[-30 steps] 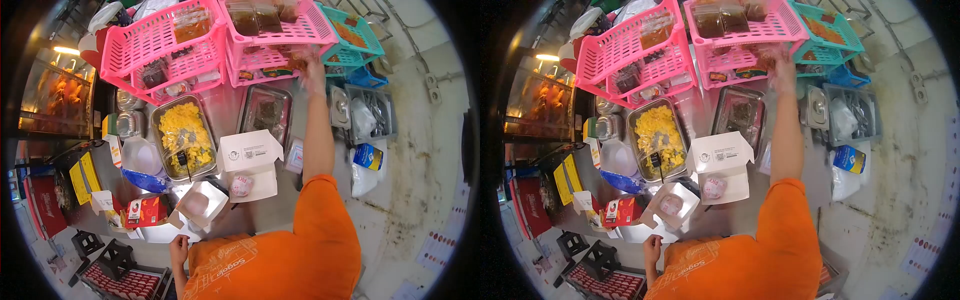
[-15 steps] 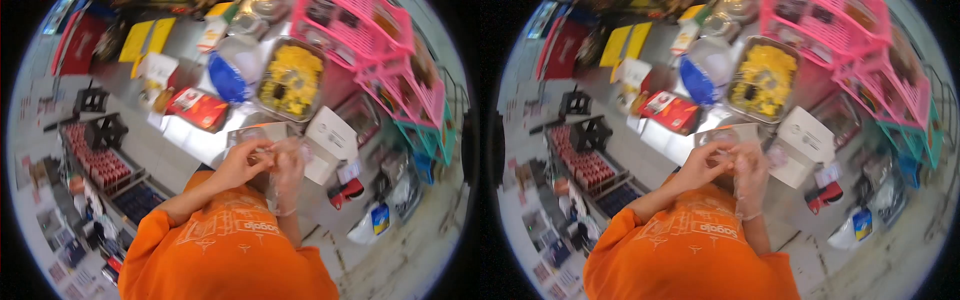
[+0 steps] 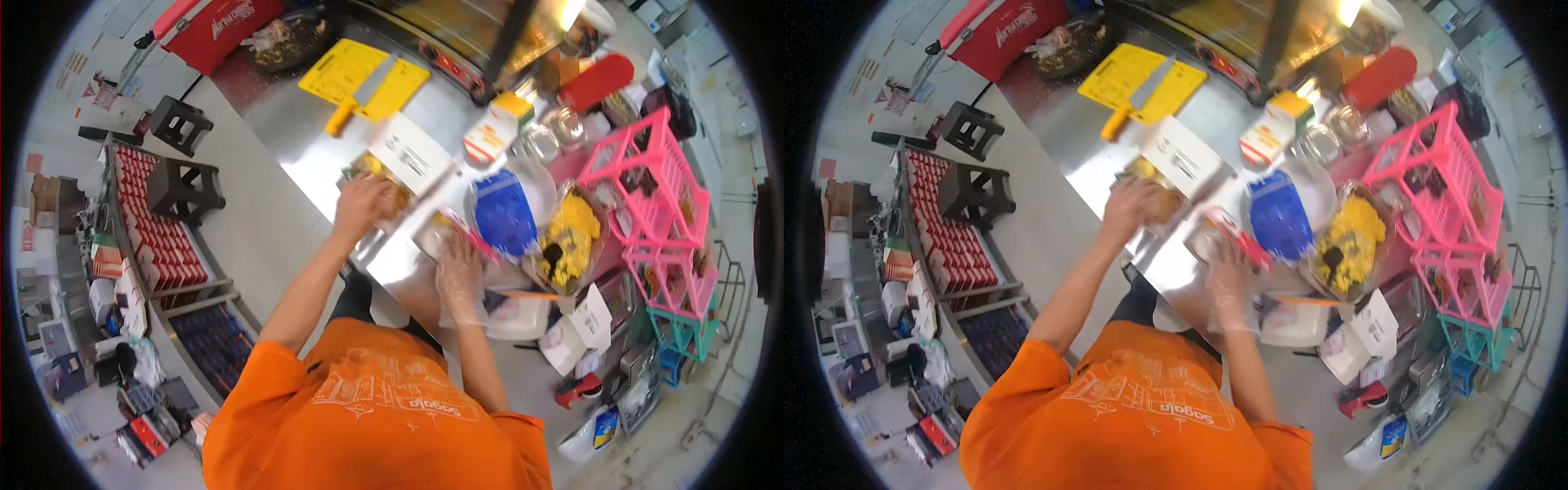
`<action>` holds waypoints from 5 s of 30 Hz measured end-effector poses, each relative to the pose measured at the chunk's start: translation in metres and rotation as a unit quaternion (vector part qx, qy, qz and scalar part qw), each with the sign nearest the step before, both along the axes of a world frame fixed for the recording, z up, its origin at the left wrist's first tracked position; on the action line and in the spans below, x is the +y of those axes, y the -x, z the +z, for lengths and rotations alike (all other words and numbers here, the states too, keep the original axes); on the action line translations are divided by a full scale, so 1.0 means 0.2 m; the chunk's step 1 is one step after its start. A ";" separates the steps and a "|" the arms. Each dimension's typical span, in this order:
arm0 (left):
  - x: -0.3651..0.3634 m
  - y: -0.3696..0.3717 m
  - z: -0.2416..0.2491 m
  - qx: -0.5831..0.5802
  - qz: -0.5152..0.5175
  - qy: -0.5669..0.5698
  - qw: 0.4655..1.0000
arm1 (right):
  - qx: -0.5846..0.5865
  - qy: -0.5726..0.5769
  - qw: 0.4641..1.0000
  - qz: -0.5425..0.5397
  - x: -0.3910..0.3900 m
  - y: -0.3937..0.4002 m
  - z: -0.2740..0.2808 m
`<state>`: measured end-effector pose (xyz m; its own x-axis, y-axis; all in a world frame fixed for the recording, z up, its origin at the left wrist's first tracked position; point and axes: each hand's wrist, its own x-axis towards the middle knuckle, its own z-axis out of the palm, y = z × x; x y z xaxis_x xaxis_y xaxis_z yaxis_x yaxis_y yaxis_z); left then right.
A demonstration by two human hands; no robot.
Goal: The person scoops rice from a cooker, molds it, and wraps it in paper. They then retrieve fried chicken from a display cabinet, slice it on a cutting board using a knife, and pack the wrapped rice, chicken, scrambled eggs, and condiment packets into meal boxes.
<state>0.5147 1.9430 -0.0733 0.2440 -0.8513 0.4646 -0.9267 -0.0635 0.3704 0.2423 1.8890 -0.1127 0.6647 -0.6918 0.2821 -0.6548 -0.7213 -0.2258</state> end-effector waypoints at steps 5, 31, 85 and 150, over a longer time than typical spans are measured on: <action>0.23 -0.28 0.02 0.216 -0.198 -0.169 0.941 | -0.090 -0.272 0.954 -0.085 0.26 -0.42 0.52; 1.90 -2.88 -1.05 0.402 0.271 -0.468 0.739 | -0.348 0.260 0.742 -0.511 -1.82 -1.96 0.90; 0.69 -3.17 -0.83 0.570 0.286 -0.454 0.623 | 0.110 -0.055 0.899 -0.419 -3.05 -1.69 1.49; 1.35 -3.25 -0.94 0.552 0.267 -0.374 0.696 | -0.547 -0.264 0.760 -0.231 -2.06 -2.44 1.53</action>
